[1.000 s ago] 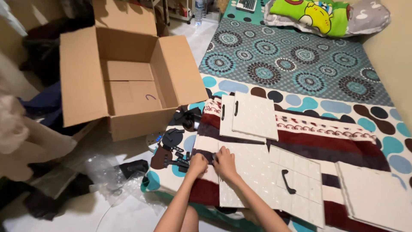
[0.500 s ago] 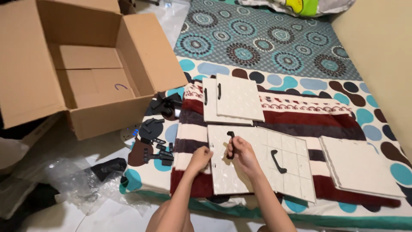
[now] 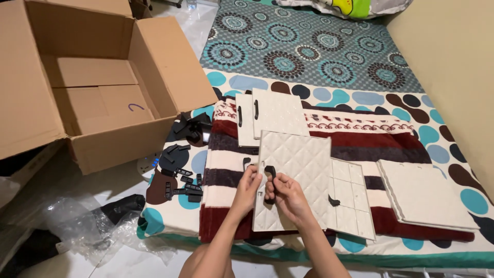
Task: Assembling the doors of a plastic storage cabinet by attaching handles and preparing panels.
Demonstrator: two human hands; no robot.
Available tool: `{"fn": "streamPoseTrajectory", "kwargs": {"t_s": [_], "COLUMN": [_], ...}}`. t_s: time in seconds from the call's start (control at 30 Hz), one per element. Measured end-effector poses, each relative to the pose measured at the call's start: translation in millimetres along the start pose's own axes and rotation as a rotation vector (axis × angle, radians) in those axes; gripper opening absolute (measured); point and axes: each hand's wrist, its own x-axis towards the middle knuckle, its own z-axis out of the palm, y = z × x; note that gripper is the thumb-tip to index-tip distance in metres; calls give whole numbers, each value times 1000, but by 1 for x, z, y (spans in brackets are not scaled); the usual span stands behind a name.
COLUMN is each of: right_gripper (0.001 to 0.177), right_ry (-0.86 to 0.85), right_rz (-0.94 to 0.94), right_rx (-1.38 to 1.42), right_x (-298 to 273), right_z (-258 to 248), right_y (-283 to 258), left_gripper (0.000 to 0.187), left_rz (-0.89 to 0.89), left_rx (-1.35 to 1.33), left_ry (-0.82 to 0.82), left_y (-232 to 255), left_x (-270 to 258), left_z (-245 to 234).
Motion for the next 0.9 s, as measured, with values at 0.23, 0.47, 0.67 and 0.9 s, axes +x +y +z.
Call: {"fn": "streamPoseTrajectory", "kwargs": {"t_s": [0.23, 0.47, 0.67, 0.9], "right_gripper": [16, 16, 14, 19], "right_ry": [161, 252, 249, 232], "right_rz": [-126, -254, -308, -204], "right_rx": [-151, -332, -577, -901], "right_x": [2, 7, 3, -11], "right_z": [6, 2, 0, 12], "right_y": [15, 31, 12, -26], "left_gripper": [24, 30, 57, 60], "left_rz": [28, 12, 39, 53], "left_rx": [23, 7, 189, 464], "left_ry": [-65, -45, -212, -235], "left_y": [-15, -9, 5, 27], "left_x": [-5, -8, -11, -17], "left_z": [1, 2, -1, 5]}}
